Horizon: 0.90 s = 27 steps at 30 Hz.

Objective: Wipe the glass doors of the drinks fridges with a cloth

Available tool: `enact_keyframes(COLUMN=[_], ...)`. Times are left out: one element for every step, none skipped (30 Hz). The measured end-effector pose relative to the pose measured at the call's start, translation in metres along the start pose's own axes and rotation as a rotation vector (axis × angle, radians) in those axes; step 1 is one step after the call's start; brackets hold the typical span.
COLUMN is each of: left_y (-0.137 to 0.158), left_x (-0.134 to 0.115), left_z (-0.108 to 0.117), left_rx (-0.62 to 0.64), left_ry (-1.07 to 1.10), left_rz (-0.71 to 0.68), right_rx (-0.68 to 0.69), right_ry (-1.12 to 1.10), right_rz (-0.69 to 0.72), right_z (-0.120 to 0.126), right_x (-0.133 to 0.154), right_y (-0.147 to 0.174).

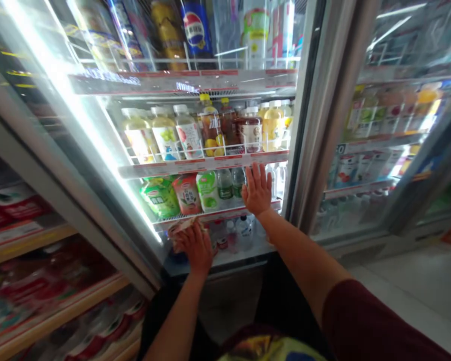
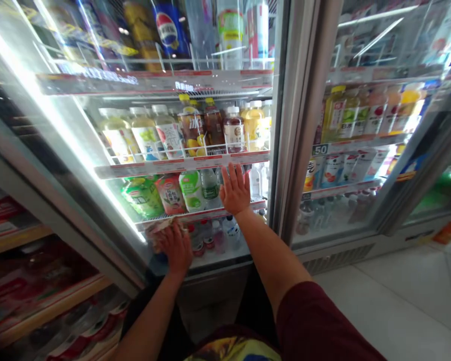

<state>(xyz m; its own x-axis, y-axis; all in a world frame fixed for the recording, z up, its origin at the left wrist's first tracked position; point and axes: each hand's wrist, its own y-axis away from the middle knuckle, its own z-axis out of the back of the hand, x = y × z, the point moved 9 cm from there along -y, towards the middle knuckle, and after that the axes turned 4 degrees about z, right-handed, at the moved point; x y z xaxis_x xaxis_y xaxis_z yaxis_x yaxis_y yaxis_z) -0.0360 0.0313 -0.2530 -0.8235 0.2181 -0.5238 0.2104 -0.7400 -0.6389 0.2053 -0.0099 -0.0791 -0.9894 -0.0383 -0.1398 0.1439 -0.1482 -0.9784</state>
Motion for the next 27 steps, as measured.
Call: enact_keyframes(left_y=[-0.014, -0.029, -0.042, -0.053, -0.060, -0.063, -0.062, -0.056, -0.046, -0.033, -0.017, 0.000, 0.017, 0.033, 0.045, 0.052, 0.054, 0.050, 0.040, 0.027, 0.010, -0.009, -0.027, -0.043, -0.056, -0.064, -0.067], left_x=[0.010, 0.023, 0.038, 0.052, 0.066, 0.077, 0.085, 0.089, 0.088, 0.083, 0.076, 0.065, 0.053, 0.041, 0.030, 0.021, 0.014, 0.010, 0.008, 0.009, 0.011, 0.014, 0.018, 0.021, 0.022, 0.021, 0.018], left_z=[0.016, 0.033, 0.048, 0.060, 0.069, 0.073, 0.073, 0.069, 0.060, 0.047, 0.031, 0.014, -0.003, -0.017, -0.028, -0.035, -0.037, -0.034, -0.027, -0.015, -0.001, 0.015, 0.030, 0.045, 0.059, 0.069, 0.075], left_rx=[-0.080, -0.165, -0.223, -0.278, -0.320, -0.346, -0.362, -0.363, -0.345, -0.312, -0.272, -0.217, -0.159, -0.112, -0.069, -0.034, -0.007, 0.004, -0.001, -0.015, -0.051, -0.085, -0.116, -0.162, -0.212, -0.252, -0.280], left_ry=[0.042, 0.089, 0.106, 0.118, 0.120, 0.118, 0.119, 0.122, 0.127, 0.133, 0.140, 0.149, 0.159, 0.166, 0.175, 0.176, 0.169, 0.159, 0.147, 0.135, 0.131, 0.130, 0.129, 0.130, 0.141, 0.150, 0.158], left_rz=[0.008, 0.027, 0.057, 0.101, 0.147, 0.191, 0.226, 0.248, 0.252, 0.242, 0.225, 0.192, 0.161, 0.133, 0.103, 0.075, 0.050, 0.027, 0.009, -0.004, -0.011, -0.010, -0.003, 0.016, 0.035, 0.051, 0.060], right_rx=[0.003, 0.002, -0.004, -0.014, -0.025, -0.032, -0.036, -0.035, -0.029, -0.020, -0.011, -0.008, -0.011, -0.016, -0.020, -0.025, -0.032, -0.037, -0.037, -0.031, -0.019, -0.001, 0.022, 0.044, 0.062, 0.075, 0.085], right_ry=[-0.012, -0.025, -0.035, -0.039, -0.035, -0.025, -0.009, 0.005, 0.009, 0.005, -0.002, -0.008, -0.013, -0.014, -0.010, -0.005, -0.001, 0.004, 0.009, 0.011, 0.006, -0.005, -0.021, -0.039, -0.055, -0.066, -0.073], right_rz=[-0.001, -0.002, -0.003, -0.003, -0.002, -0.002, -0.001, -0.003, -0.006, -0.011, -0.015, -0.016, -0.014, -0.010, -0.005, -0.002, 0.002, 0.004, 0.003, -0.001, -0.006, -0.014, -0.025, -0.036, -0.044, -0.051, -0.057], right_z=[0.000, 0.000, 0.000, 0.000, 0.001, 0.002, 0.002, 0.002, 0.001, 0.000, -0.001, -0.001, -0.001, 0.000, 0.000, 0.001, 0.002, 0.002, 0.002, 0.001, 0.000, -0.002, -0.005, -0.007, -0.009, -0.011, -0.012], right_x=[0.000, 0.000, 0.000, 0.000, 0.001, 0.001, 0.002, 0.002, 0.002, 0.002, 0.001, 0.001, 0.001, 0.002, 0.002, 0.002, 0.002, 0.003, 0.002, 0.002, 0.001, 0.001, 0.000, -0.001, -0.002, -0.002, -0.003], right_y=[0.000, 0.000, 0.000, 0.000, 0.000, 0.000, 0.000, 0.000, 0.000, 0.000, 0.000, 0.000, 0.000, 0.000, 0.000, -0.001, -0.001, -0.001, -0.001, 0.000, 0.000, 0.000, 0.001, 0.002, 0.002, 0.003, 0.003])
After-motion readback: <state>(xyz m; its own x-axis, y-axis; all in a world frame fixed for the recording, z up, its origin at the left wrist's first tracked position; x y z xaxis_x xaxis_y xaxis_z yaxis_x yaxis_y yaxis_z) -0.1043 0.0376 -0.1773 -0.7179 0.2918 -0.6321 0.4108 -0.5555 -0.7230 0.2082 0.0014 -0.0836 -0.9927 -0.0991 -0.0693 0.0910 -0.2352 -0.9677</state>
